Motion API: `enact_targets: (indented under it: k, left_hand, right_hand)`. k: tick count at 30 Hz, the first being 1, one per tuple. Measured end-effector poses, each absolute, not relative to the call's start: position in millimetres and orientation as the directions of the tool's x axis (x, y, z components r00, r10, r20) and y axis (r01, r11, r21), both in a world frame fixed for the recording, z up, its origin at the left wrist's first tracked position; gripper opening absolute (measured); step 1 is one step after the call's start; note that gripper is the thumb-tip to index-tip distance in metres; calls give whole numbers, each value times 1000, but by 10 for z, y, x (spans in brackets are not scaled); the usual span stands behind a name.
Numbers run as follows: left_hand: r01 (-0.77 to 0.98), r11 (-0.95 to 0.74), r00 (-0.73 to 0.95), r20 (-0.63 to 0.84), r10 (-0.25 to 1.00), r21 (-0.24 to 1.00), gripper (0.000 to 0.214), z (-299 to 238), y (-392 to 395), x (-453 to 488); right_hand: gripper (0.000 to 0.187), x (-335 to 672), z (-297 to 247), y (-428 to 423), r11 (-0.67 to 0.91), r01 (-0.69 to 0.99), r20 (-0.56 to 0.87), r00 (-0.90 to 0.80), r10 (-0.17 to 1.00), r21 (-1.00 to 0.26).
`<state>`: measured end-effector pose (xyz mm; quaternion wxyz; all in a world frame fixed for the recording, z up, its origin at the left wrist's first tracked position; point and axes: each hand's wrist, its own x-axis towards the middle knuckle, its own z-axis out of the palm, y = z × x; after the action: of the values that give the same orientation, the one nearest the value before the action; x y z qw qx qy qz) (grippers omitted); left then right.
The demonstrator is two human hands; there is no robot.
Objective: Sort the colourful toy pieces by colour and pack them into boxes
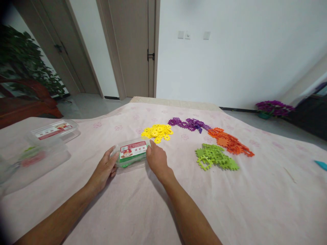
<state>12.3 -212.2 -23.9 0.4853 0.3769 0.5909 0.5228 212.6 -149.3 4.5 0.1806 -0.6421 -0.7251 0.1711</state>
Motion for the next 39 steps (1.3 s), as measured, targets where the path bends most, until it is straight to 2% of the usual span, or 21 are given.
enact_targets:
  k: [12,19,24,32,36,39]
  left_hand:
    - [-108,152,-246,-175,953,982,82,-296,-2004,96]
    - [-105,168,-240,-189,952,980,78,-174,-1772,61]
    - [-123,183,-178,-203,963,975,78,-130,-1615,0]
    - [-205,141,-84,-161,983,969,93,-202,-1686,-31]
    - [-188,166,-122,-191,974,968,99,-144,-1666,-9]
    - [-177,177,-127,-200,971,968,101,-147,-1643,-10]
  right_hand:
    - [51,2120,48,-1480,93,805,42,-84,996,-586]
    - [52,2132,48,-1504,32,771,-4,-45,999,-636]
    - [54,2179,56,-1484,15,776,-53,-62,997,-631]
    - [56,2280,160,-1457,44,816,-116,-134,984,-576]
    - [56,2396,76,-1292,43,761,-119,-158,980,-647]
    - [56,2423,-23,-1134,-19,657,-136,-128,982,-753]
